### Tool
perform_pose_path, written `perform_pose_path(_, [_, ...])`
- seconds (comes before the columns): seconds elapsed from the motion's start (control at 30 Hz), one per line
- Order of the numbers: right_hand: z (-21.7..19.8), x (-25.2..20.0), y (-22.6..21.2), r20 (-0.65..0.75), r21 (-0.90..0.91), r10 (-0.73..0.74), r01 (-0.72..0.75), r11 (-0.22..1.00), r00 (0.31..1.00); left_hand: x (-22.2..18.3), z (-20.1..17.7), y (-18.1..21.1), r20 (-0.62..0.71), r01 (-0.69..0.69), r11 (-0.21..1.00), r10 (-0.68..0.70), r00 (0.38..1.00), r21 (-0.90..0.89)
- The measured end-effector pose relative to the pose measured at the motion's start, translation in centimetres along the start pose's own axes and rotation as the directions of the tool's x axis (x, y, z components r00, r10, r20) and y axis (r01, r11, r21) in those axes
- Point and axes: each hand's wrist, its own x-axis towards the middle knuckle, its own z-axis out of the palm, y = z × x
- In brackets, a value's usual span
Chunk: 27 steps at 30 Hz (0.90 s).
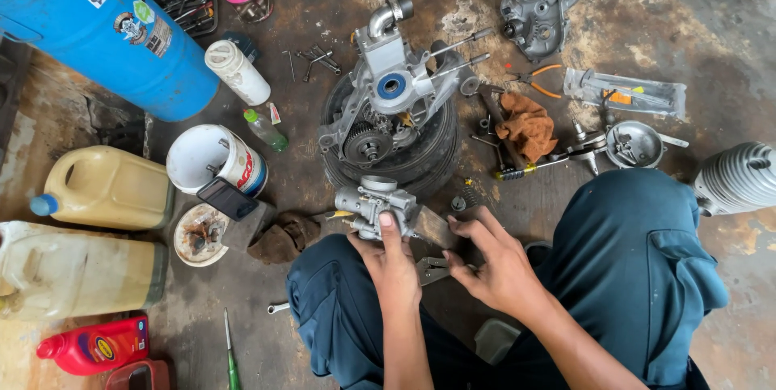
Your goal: Cleaning a motorcycle carburetor with a wire brush and inspecting internal components.
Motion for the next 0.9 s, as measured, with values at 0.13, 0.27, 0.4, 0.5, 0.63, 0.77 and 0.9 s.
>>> perform_pose_path(0.13, [0.5,0.0,0.0,-0.056,0.015,-0.024,0.025,1.000,0.998,0.0,-0.9,-1.0,-0.005,-0.042,0.977,0.044,0.999,0.210])
perform_pose_path(0.27, [0.1,0.0,0.1,-0.049,-0.054,0.006,-0.008,0.999,0.999,0.1,0.0,-0.7,-0.011,-0.047,0.999,0.047,0.999,-0.009])
perform_pose_path(0.4, [0.0,0.4,-0.3,-0.073,-0.084,-0.084,0.078,0.993,0.994,-0.1,-0.5,-1.0,-0.055,-0.013,0.998,0.017,0.998,0.061])
perform_pose_path(0.5, [-0.3,0.1,0.6,-0.040,-0.199,0.036,-0.043,0.979,0.999,0.2,0.1,-0.4,-0.083,0.028,0.991,-0.039,0.996,-0.128])
perform_pose_path(0.63, [-0.4,0.2,1.9,-0.018,-0.212,0.142,-0.143,0.967,0.990,-0.1,-0.1,0.7,0.065,0.003,0.970,0.013,0.998,-0.245])
perform_pose_path(0.77, [0.0,-0.1,1.9,-0.096,0.041,0.248,-0.245,0.969,0.964,-0.6,0.0,1.3,0.145,0.015,0.964,0.024,0.989,-0.267])
perform_pose_path(0.9, [0.1,-0.4,1.7,-0.037,0.249,0.330,-0.312,0.917,0.943,-0.8,0.0,1.2,0.176,0.047,0.946,0.011,0.984,-0.322])
